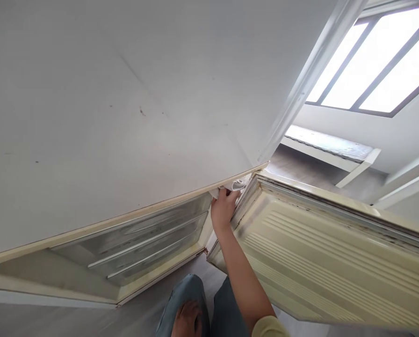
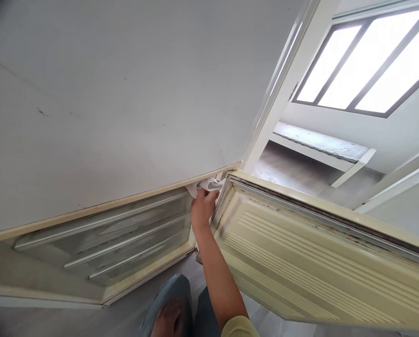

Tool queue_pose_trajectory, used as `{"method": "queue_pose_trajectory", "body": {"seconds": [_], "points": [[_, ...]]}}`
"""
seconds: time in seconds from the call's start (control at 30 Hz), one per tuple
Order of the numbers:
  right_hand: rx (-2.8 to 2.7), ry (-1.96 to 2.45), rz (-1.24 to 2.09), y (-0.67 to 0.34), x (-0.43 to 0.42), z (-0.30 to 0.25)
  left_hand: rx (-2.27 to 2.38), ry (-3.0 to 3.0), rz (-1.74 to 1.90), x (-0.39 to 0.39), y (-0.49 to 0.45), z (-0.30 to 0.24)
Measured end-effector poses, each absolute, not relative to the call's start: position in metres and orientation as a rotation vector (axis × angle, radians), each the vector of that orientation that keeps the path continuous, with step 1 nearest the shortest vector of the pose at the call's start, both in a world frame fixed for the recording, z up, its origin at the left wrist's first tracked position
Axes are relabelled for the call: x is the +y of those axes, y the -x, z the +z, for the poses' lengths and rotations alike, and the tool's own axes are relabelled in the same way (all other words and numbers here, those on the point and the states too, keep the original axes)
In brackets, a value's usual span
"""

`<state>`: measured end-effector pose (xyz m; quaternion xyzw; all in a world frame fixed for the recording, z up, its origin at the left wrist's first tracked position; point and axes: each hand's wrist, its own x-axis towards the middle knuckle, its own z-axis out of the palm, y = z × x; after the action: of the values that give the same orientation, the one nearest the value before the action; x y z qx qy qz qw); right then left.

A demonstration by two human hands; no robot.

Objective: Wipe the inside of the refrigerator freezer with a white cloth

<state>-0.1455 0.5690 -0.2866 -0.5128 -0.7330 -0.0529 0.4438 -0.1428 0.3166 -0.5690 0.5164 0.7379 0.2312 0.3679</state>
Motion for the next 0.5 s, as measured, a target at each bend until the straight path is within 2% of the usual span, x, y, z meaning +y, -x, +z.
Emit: {"method": "queue_pose_trajectory", "body": {"seconds": [0.3,0.5], "points": [[-1.98,1.495,-0.062,0.142,0.553,-0.361,1.947,-1.257,0.651,0.309,0.143,-0.564],[-2.115,1.666,0.064,0.144,0.546,-0.436,1.968,-1.223,0.584,0.304,0.147,-0.56]]}}
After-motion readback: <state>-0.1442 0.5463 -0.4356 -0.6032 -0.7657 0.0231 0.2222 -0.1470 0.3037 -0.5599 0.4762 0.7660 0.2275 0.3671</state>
